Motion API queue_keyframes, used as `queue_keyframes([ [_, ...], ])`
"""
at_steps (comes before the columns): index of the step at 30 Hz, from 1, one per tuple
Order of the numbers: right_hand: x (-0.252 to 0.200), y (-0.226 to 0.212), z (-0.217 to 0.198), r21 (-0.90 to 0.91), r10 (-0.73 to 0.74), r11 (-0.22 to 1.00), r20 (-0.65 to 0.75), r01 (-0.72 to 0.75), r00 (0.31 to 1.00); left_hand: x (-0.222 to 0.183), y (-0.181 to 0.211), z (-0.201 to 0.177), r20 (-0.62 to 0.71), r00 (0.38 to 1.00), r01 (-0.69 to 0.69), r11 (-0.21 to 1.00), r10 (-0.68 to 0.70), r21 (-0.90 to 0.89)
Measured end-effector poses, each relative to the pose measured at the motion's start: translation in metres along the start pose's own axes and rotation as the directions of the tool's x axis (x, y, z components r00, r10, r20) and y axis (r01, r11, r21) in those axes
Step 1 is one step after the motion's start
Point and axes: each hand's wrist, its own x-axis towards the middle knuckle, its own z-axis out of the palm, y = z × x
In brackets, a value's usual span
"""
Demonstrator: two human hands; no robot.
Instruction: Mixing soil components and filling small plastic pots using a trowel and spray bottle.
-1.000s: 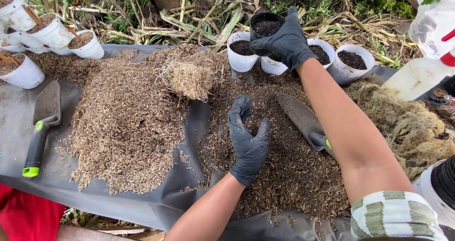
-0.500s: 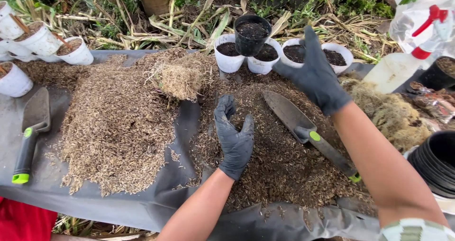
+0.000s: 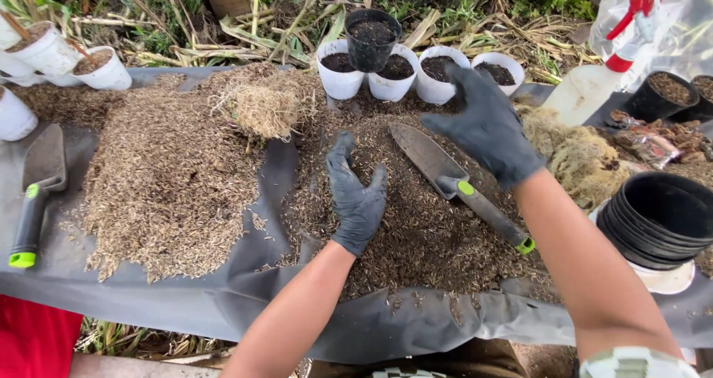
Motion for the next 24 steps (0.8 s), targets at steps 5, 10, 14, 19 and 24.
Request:
queue_keyframes([
  [5,0.090,-0.022,0.034,0.084,-0.139,0.987,0.002,0.138,0.990,0.002,0.008,-0.006,0.006,1.000,-0.026,0.997,0.026,0.078],
  [10,0.211,0.027,0.101,0.883,-0.182,-0.128,0.428,-0.452,0.886,0.007,0.017,-0.007,-0.004,1.000,0.010,0.991,-0.009,0.136],
  [14,0.204,0.019,0.108,0.267,-0.211,0.940,-0.036,0.213,0.977,0.007,0.016,-0.006,0.009,1.000,-0.028,0.995,0.027,0.101],
  [19,0.199,0.016,0.118,0.299,-0.249,0.910,-0.161,0.288,0.955,0.008,0.019,-0.003,0.044,0.999,0.003,0.994,-0.008,0.108],
  [24,0.207,0.027,0.134,0.235,-0.106,0.958,-0.235,0.162,0.966,0.007,0.018,-0.003,0.033,0.999,-0.020,0.993,0.016,0.114],
])
